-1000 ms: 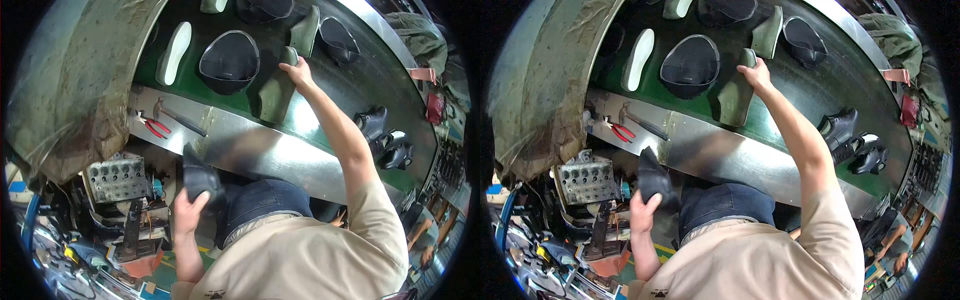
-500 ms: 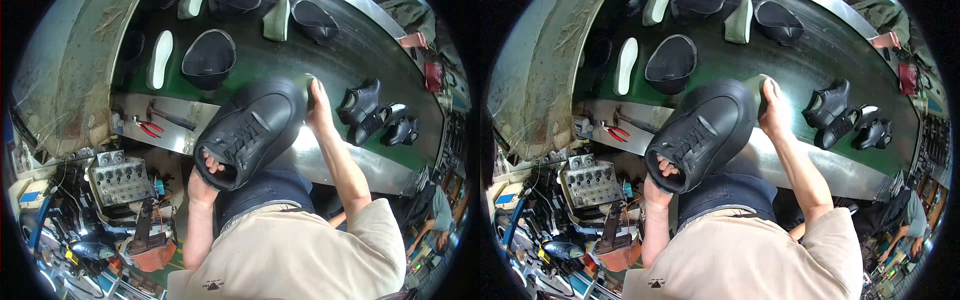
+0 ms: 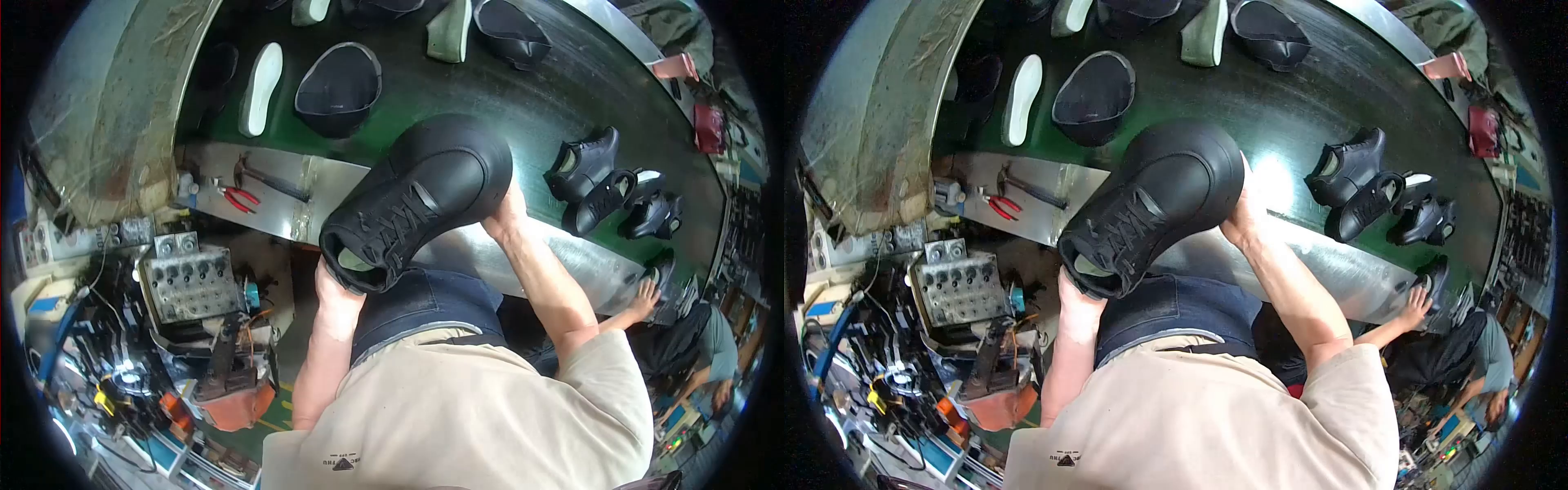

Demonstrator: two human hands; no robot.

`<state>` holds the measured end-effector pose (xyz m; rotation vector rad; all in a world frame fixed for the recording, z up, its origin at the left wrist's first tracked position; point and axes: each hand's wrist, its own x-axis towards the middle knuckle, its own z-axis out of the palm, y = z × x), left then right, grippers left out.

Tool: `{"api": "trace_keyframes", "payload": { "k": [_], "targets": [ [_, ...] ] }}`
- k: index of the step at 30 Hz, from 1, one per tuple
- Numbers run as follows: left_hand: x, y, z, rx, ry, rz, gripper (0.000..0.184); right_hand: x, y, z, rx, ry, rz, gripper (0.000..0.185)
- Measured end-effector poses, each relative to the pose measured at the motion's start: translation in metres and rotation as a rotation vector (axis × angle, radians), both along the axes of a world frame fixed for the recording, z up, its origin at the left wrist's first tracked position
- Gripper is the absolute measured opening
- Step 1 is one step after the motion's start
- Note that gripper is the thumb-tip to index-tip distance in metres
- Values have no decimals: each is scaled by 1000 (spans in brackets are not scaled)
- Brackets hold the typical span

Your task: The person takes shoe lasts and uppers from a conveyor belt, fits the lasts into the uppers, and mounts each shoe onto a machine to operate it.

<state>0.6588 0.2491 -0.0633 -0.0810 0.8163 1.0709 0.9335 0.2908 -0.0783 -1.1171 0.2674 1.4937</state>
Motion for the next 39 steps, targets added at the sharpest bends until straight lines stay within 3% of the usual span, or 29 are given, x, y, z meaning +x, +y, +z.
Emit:
{"api": "trace_keyframes", "payload": {
  "k": [2,5,9,14,17,19,21,23,25,28,30,33,34,39],
  "targets": [
    [-4,-2,-2,27,39,27,42,-10,12,35,254,-130,77,51],
    [-11,-4,-5,-45,71,118,42,6,7,-10,247,-19,171,54],
    [-13,-14,-11,-35,105,218,39,-16,30,1,171,-329,235,38],
    [-9,-32,7,-82,54,139,41,-16,56,-2,197,-315,326,33],
    [-17,-46,18,46,128,-194,45,-23,65,2,222,-335,463,29],
    [-31,-58,4,60,-24,-292,41,-40,66,7,252,-296,728,28],
    [-53,-54,0,90,11,-358,43,-64,71,17,280,-204,855,25],
    [-72,-26,24,191,-54,-293,41,-92,79,33,313,-153,938,24],
    [-79,-23,39,129,-86,-246,42,-120,80,45,336,-149,1003,24],
    [-88,-42,41,98,717,-17,35,-173,79,51,382,-159,1089,24],
    [-108,-60,40,66,883,104,35,-223,68,63,413,-265,1071,23],
    [-149,-77,56,68,939,273,36,-302,48,51,669,-624,947,27],
    [-168,-85,61,58,942,322,36,-336,39,67,706,-545,890,30],
    [-274,-137,101,-42,1019,478,37,-480,14,112,675,-285,1091,33]
  ]
}}
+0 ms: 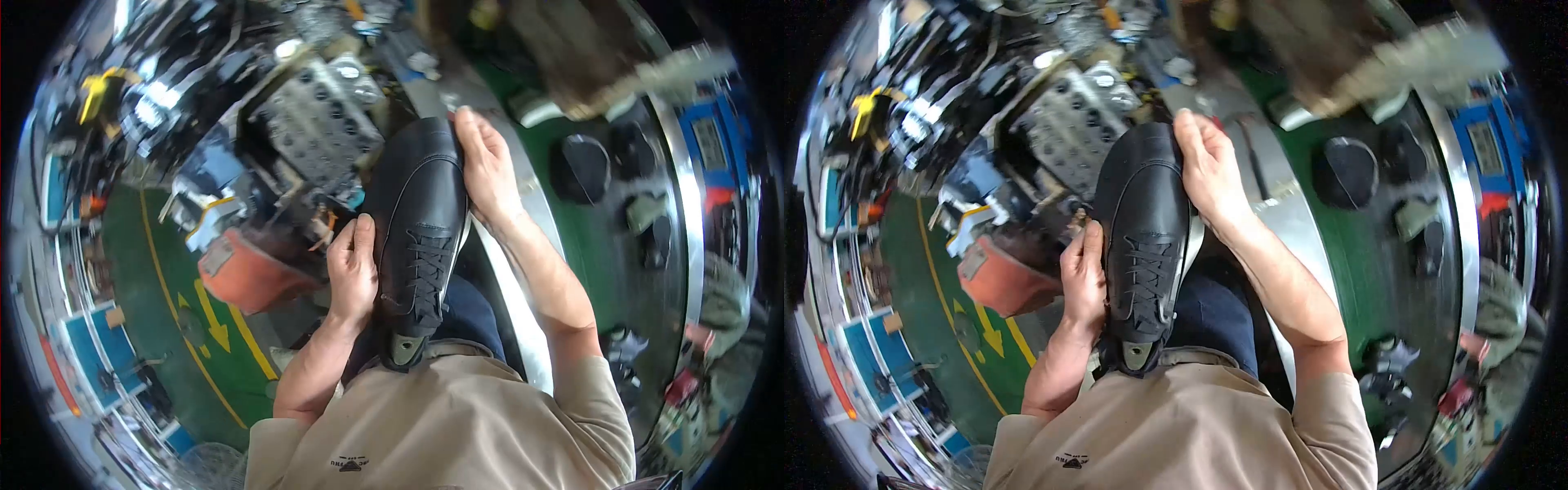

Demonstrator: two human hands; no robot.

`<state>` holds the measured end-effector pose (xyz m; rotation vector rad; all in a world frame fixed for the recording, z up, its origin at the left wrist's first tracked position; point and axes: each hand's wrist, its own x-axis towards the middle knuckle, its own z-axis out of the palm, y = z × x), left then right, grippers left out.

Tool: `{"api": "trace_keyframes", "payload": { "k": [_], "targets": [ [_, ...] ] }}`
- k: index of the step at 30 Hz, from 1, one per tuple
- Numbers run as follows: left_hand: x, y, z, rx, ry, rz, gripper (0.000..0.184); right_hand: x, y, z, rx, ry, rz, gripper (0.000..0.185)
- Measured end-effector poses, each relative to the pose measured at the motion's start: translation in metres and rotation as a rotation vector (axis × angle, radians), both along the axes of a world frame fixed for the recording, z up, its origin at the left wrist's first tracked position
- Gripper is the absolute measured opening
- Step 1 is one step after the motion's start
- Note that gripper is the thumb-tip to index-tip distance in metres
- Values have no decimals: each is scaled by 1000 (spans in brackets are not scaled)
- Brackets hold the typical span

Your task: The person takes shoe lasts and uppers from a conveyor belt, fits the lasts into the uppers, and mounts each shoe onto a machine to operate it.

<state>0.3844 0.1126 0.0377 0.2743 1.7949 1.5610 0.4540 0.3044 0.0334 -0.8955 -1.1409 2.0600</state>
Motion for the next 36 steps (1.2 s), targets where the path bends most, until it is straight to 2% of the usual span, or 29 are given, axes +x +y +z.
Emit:
{"api": "trace_keyframes", "payload": {
  "k": [2,4,6,8,9,11,12,14,16,17,20,22,24,25,27,36],
  "targets": [
    [-37,-18,17,152,-8,116,38,-50,-17,17,135,80,66,36],
    [-77,-41,32,179,9,168,37,-106,-37,38,184,57,143,40],
    [-109,-56,54,251,-68,313,36,-161,-53,50,114,217,232,37],
    [-145,-82,54,269,-29,351,34,-204,-73,58,77,268,312,37],
    [-160,-88,61,285,-20,415,33,-222,-80,44,389,135,253,36],
    [-194,-105,57,353,-2,511,29,-249,-106,49,430,-13,227,35],
    [-208,-111,61,373,10,521,29,-258,-119,44,498,4,202,31],
    [-237,-118,68,411,-105,565,29,-275,-138,47,624,-79,222,30],
    [-264,-124,73,430,-176,578,30,-297,-150,40,704,-23,200,40],
    [-277,-124,73,425,-176,591,30,-304,-149,41,652,-86,282,39],
    [-313,-125,70,449,-171,543,34,-334,-149,45,624,-26,313,39],
    [-333,-116,79,475,-258,561,36,-355,-141,42,614,-47,359,36],
    [-356,-111,68,562,-278,515,36,-376,-138,44,51,125,423,31],
    [-366,-107,66,562,-259,535,36,-384,-137,47,56,121,427,31],
    [-384,-97,59,618,-248,562,36,-398,-133,56,-329,219,487,29],
    [-424,-82,41,487,-124,651,32,-445,-133,25,-354,250,391,21]
  ]
}}
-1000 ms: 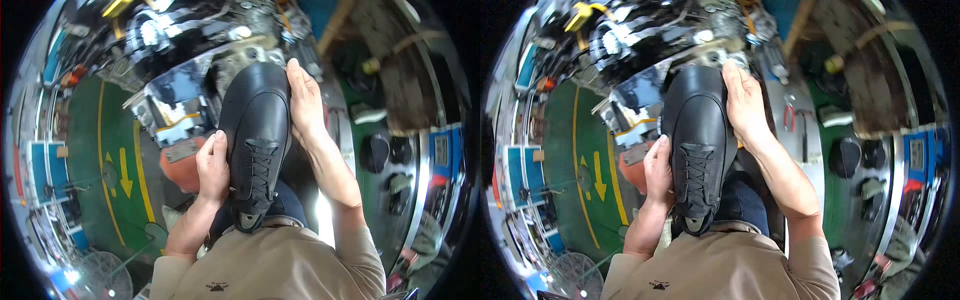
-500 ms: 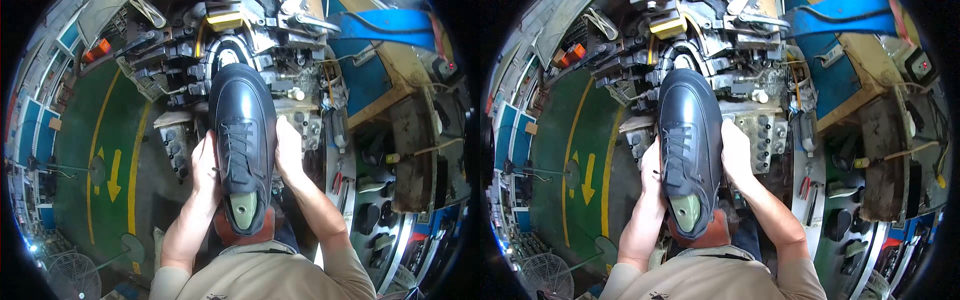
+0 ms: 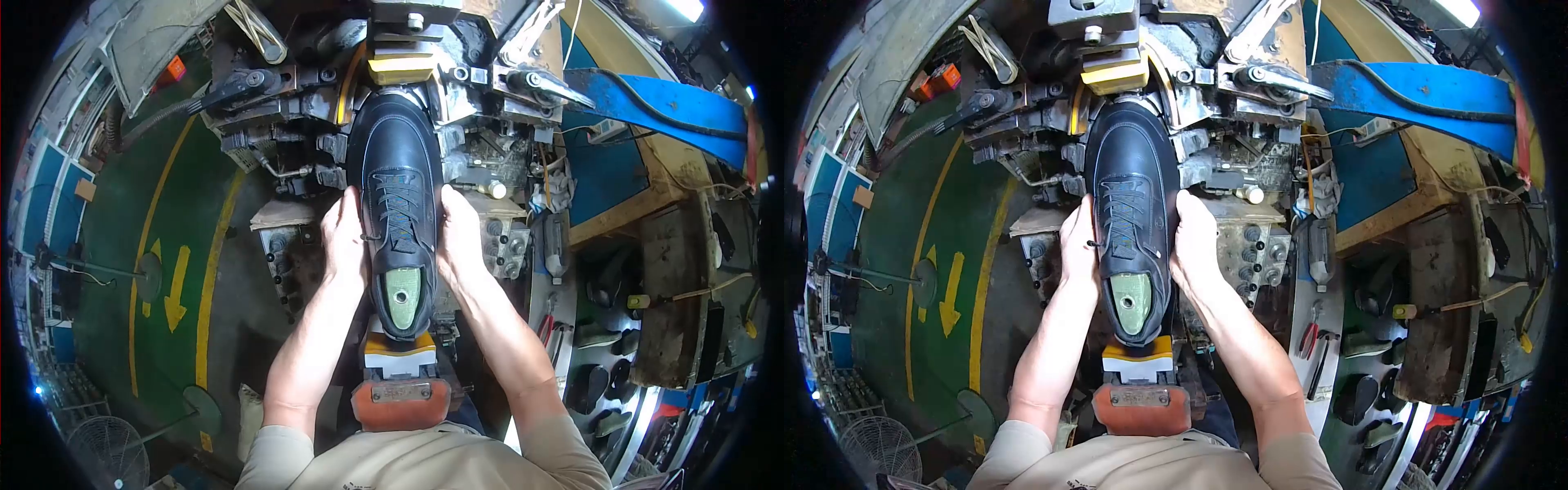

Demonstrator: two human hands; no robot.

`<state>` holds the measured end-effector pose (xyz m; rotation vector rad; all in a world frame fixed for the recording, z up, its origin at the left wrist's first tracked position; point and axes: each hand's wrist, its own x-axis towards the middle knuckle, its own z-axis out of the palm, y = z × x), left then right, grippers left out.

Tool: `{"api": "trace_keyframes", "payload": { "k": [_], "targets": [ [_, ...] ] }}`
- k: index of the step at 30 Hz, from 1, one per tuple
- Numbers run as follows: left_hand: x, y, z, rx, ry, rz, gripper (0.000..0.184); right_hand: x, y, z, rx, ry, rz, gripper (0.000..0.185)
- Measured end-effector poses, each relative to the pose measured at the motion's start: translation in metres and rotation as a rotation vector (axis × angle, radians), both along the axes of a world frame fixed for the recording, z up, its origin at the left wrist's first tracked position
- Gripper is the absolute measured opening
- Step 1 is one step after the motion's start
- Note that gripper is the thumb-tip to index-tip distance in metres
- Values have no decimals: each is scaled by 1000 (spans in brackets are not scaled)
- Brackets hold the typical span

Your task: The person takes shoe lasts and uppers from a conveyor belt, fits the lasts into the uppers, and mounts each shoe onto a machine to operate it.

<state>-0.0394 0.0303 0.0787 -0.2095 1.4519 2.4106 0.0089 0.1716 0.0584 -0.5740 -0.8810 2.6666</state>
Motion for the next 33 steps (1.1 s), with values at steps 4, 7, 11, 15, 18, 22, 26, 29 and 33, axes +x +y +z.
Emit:
{"api": "trace_keyframes", "payload": {
  "k": [4,7,11,15,18,22,26,29,33],
  "targets": [
    [-5,1,1,-4,-10,0,32,-4,0,2,6,4,-20,21],
    [-4,1,3,-8,-10,-12,32,-5,0,0,9,8,-6,21],
    [-6,0,-4,28,-19,-16,32,-7,4,-9,17,3,9,21],
    [-7,-1,-10,66,3,-28,32,-5,0,0,24,-2,-9,21],
    [-9,-2,-18,109,24,-55,33,-7,3,-10,36,3,1,22],
    [-9,1,-20,147,-65,-31,33,-10,0,-12,36,38,-28,27],
    [-7,2,-8,197,-122,11,30,-8,2,-9,26,24,4,25],
    [-7,1,-4,132,-118,12,30,-7,-1,-3,6,-4,-6,25],
    [-7,0,-3,66,-151,17,31,-10,-1,-7,-87,11,21,25]
  ]
}}
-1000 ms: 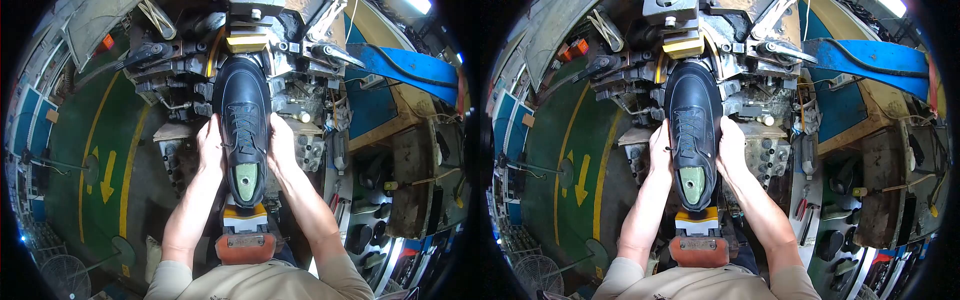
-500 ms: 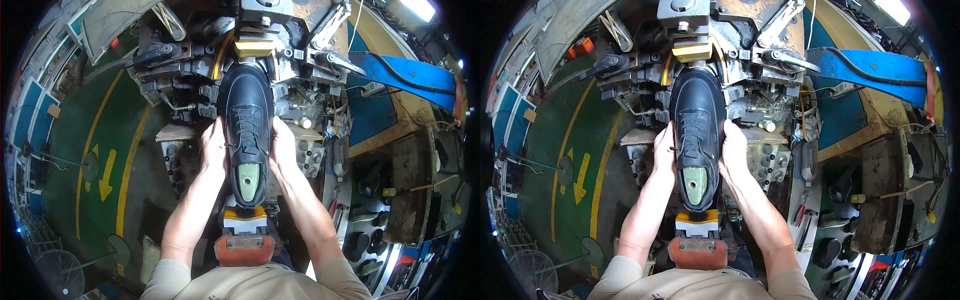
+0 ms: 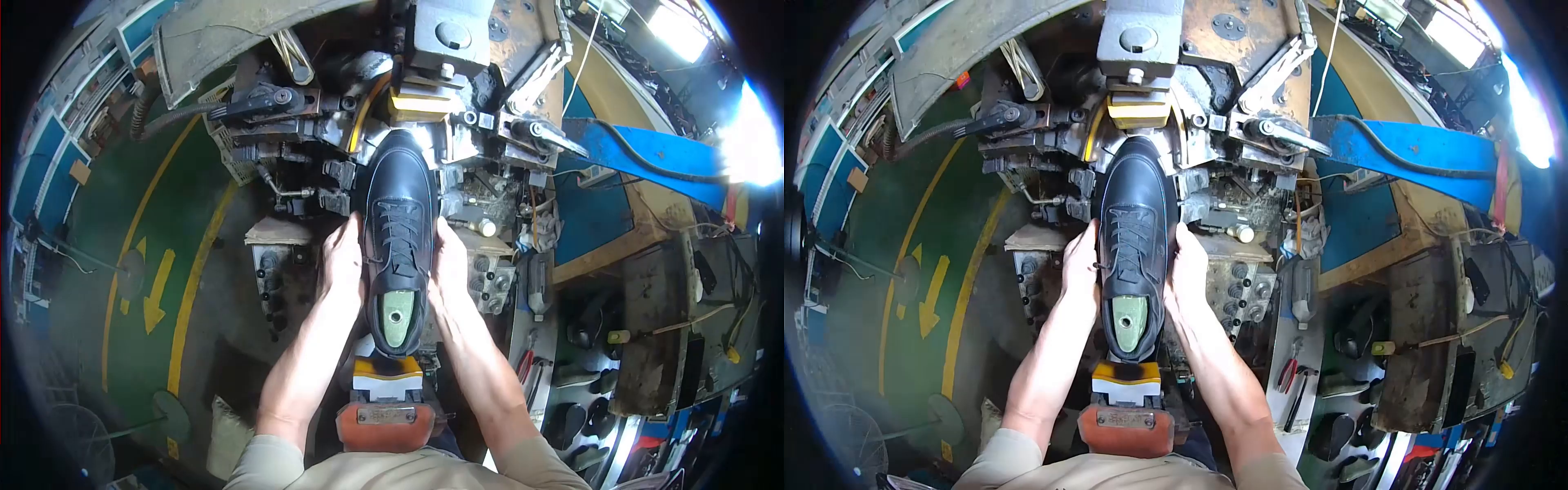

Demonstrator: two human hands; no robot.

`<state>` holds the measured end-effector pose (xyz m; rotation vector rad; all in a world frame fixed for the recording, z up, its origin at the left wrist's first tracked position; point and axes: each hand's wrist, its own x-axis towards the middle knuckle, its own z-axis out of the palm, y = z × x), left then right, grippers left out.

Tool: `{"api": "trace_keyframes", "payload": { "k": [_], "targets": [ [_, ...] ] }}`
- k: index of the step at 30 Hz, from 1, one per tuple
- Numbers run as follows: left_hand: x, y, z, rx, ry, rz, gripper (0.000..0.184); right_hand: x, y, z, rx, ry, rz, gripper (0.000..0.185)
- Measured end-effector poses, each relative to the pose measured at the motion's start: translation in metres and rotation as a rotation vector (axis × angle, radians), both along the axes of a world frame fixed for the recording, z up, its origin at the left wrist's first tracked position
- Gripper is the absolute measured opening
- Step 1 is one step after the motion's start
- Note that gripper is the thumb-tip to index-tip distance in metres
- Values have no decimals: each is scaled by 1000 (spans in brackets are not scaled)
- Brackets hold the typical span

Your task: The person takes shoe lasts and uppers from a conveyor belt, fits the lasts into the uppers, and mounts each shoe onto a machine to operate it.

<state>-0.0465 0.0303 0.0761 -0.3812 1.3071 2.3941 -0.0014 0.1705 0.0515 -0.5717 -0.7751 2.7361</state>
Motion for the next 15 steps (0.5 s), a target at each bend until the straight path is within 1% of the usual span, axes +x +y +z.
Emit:
{"api": "trace_keyframes", "payload": {
  "k": [1,2,3,4,5,7,9,10,11,13,14,15],
  "targets": [
    [0,0,-6,5,7,3,31,0,-1,-2,-78,15,10,25],
    [-1,0,-18,60,39,28,30,-1,2,-19,29,7,-49,23],
    [-2,1,-25,116,68,54,30,-1,1,-18,36,13,-46,23],
    [-1,-1,-32,130,79,68,27,-1,-2,-17,105,11,-104,22],
    [-3,0,-38,132,82,71,27,-1,-4,-16,171,10,-162,20],
    [-6,0,-44,38,-23,151,25,0,-5,-12,120,-4,-159,18],
    [-8,0,-44,23,-30,130,24,-3,0,-20,173,-24,-88,19],
    [-8,1,-42,59,-37,116,24,-5,3,-23,229,-39,-60,21],
    [-10,2,-40,98,-41,104,23,-5,3,-27,229,-33,-59,21],
    [-8,-3,-44,111,-19,69,26,-2,-8,-7,194,-56,-106,22],
    [-6,-6,-52,161,-7,30,29,-3,1,-37,257,20,-51,31],
    [0,-8,-59,213,4,-11,32,3,-5,-32,259,26,-53,31]
  ]
}}
